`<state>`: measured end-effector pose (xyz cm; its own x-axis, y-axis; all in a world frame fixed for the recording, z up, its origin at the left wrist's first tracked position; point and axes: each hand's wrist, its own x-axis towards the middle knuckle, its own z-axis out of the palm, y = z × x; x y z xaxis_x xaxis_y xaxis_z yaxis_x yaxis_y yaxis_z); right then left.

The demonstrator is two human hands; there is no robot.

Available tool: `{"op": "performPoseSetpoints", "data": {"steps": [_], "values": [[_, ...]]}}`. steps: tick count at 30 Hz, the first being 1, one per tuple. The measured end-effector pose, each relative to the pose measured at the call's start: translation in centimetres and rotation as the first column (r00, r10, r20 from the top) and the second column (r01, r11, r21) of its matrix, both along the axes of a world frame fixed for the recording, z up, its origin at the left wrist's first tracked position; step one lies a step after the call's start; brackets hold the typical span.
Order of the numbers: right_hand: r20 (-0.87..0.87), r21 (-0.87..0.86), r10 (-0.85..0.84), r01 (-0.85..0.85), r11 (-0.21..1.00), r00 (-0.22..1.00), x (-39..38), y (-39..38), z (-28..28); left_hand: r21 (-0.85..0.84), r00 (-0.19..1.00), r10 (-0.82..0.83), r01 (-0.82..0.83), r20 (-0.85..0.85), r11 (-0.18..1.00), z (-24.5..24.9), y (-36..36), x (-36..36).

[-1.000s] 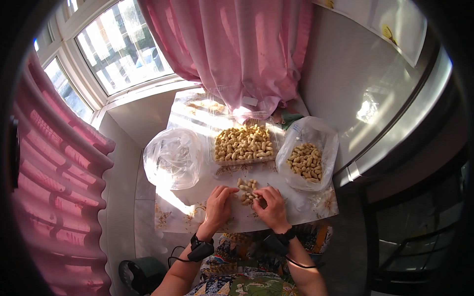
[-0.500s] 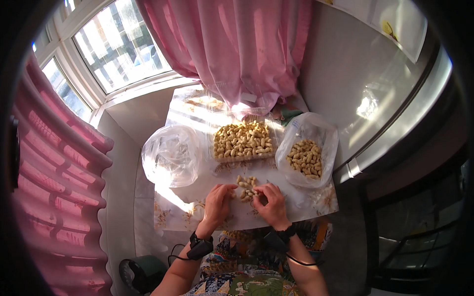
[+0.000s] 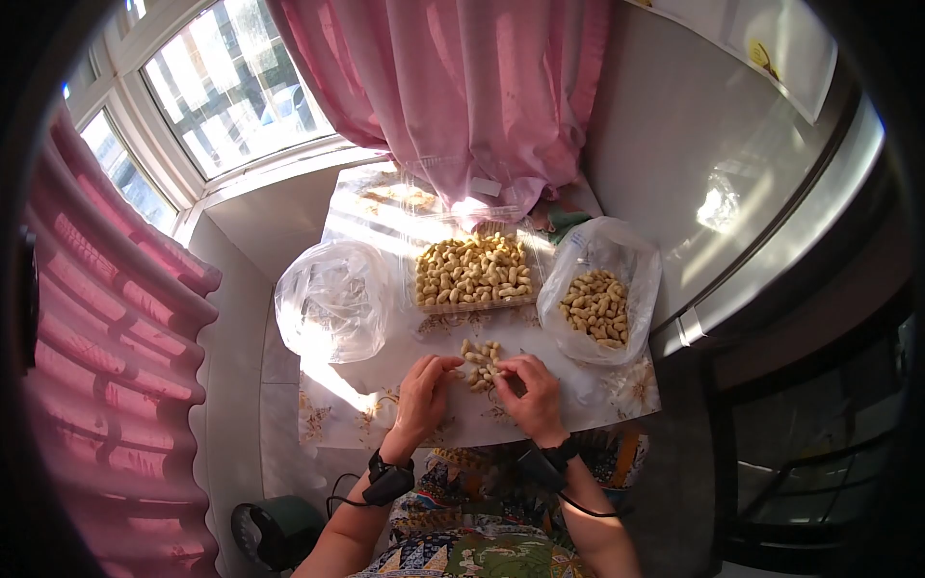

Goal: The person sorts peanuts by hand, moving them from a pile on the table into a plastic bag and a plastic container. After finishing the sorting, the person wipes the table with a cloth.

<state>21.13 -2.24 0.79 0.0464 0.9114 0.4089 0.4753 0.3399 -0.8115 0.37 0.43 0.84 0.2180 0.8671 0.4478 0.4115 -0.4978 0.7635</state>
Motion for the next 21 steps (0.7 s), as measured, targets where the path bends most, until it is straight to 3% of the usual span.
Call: {"op": "performPoseSetpoints", "data": {"steps": [10,21], "values": [[0.036,0.012,0.016,-0.016,1.000,0.999,0.08,0.14,-0.25,-0.075,0.999,-0.040,0.041,0.012,0.996,-0.03,-0.14,-0.11],[0.240,0.046,0.072,-0.086,0.995,0.968,0.09,0.38,0.19,-0.058,0.999,-0.034,0.034,0.003,0.998,-0.10,-0.07,0.03]]}}
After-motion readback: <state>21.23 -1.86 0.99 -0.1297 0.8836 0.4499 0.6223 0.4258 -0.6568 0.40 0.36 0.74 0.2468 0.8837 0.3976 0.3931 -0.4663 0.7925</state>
